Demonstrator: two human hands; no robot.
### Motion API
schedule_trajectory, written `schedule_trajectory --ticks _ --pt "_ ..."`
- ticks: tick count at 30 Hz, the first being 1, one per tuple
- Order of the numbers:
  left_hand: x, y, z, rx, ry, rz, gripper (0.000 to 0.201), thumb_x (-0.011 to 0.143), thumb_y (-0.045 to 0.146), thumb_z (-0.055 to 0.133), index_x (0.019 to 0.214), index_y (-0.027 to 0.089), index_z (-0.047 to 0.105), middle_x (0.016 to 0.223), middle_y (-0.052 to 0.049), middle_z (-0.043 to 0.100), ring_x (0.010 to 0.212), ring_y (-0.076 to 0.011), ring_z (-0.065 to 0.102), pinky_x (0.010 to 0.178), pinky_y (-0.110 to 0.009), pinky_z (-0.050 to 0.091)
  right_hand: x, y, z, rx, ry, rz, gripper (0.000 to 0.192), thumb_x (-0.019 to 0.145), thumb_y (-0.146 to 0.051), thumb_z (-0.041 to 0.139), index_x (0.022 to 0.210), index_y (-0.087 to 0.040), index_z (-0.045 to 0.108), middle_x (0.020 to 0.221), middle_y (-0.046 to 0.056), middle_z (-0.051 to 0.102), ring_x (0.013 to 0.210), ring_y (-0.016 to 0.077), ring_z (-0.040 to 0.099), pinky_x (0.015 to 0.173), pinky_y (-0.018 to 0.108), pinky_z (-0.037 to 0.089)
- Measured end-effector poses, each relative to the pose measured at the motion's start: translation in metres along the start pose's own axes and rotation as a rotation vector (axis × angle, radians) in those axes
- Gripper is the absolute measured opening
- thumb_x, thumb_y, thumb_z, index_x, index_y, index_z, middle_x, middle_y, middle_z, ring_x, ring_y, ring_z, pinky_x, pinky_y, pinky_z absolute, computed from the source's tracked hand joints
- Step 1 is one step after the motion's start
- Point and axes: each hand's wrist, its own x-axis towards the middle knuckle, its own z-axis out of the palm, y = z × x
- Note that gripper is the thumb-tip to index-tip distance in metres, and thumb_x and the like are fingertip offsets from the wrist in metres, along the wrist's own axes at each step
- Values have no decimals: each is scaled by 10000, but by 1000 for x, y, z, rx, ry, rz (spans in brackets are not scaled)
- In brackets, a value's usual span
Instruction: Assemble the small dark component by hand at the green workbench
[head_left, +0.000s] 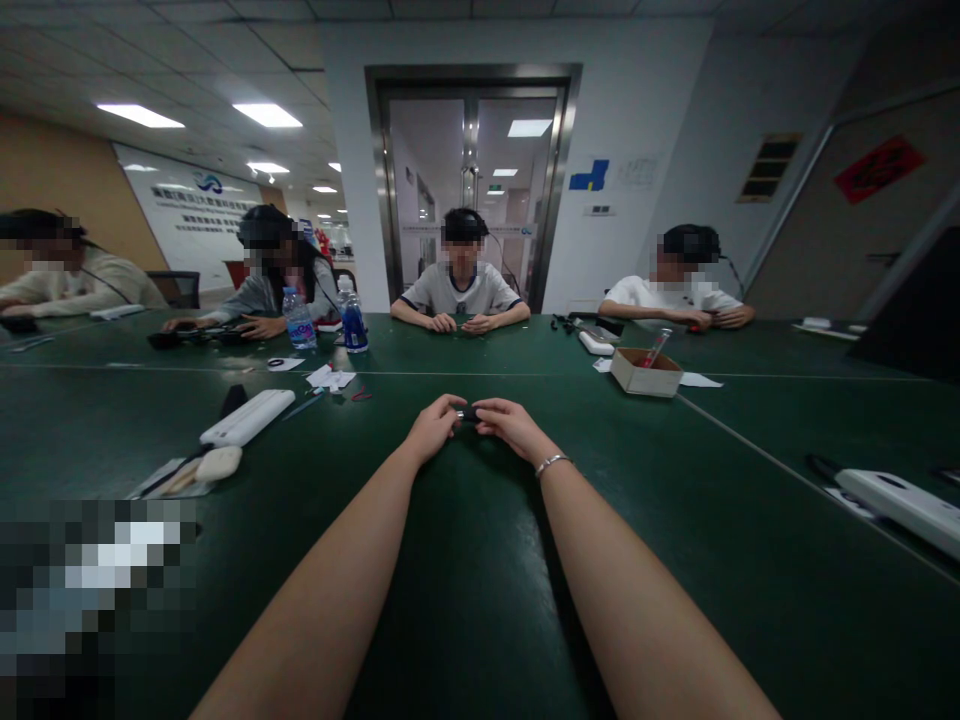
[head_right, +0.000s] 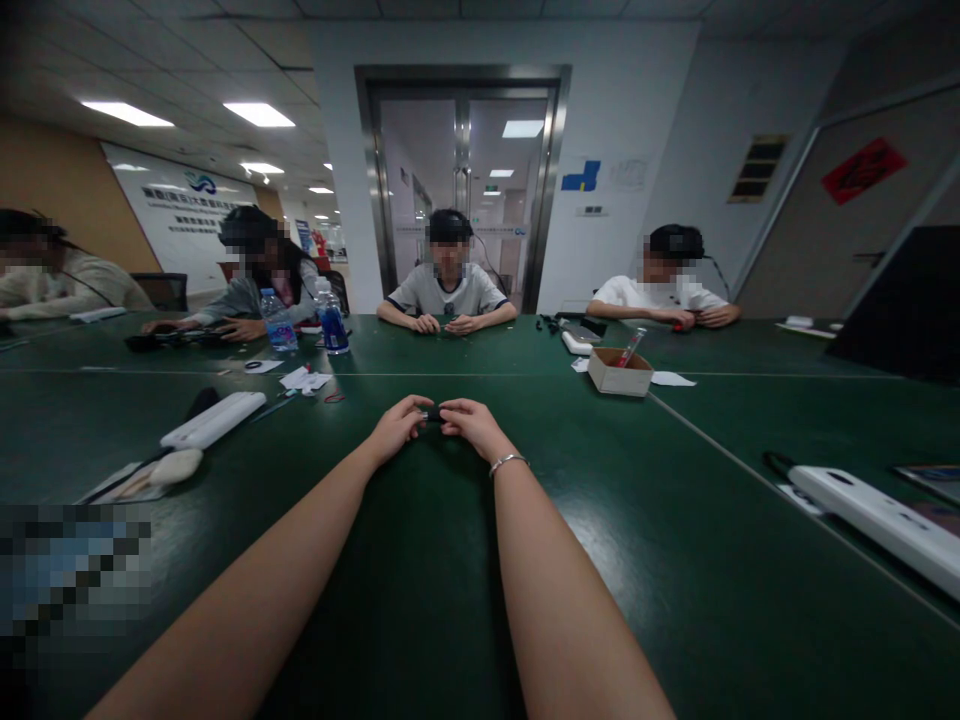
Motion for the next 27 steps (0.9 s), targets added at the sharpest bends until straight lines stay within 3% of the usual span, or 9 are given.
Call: schedule_trajectory --ticks 7,13,17,23,27 --pt "-3 5 1 -6 -34 -4 329 853 376 372 979 165 590 587 16 523 524 -103 479 519 -214 381 -1 0 0 0 -5 -12 152 754 -44 629 891 -107 647 849 64 662 566 70 609 559 157 542" --pt "1 0 0 12 22 17 291 755 248 497 1024 192 594 742 6 553 554 -91 497 516 -207 392 0 0 -1 -3 -19 -11 164 745 -57 648 900 -111 650 856 67 665 571 74 608 557 164 543" --pt "1 0 1 2 23 0 270 775 233 464 1008 192 594 703 12 549 541 -90 488 515 -204 390 0 0 0 -2 -9 -11 153 755 -50 632 894 -111 652 830 59 659 564 71 605 553 158 539" --pt "-2 2 0 5 -3 25 284 846 338 411 977 173 602 630 16 541 534 -91 478 523 -204 386 -2 -1 0 -4 -18 -11 147 755 -45 631 886 -110 642 828 53 655 567 69 609 558 157 536" --pt "-2 2 0 -1 19 43 322 862 410 406 983 177 591 583 31 511 503 -89 467 497 -200 369 -2 -1 1 -75 -51 -15 176 732 -61 666 897 -104 625 707 35 649 552 77 602 530 156 518"
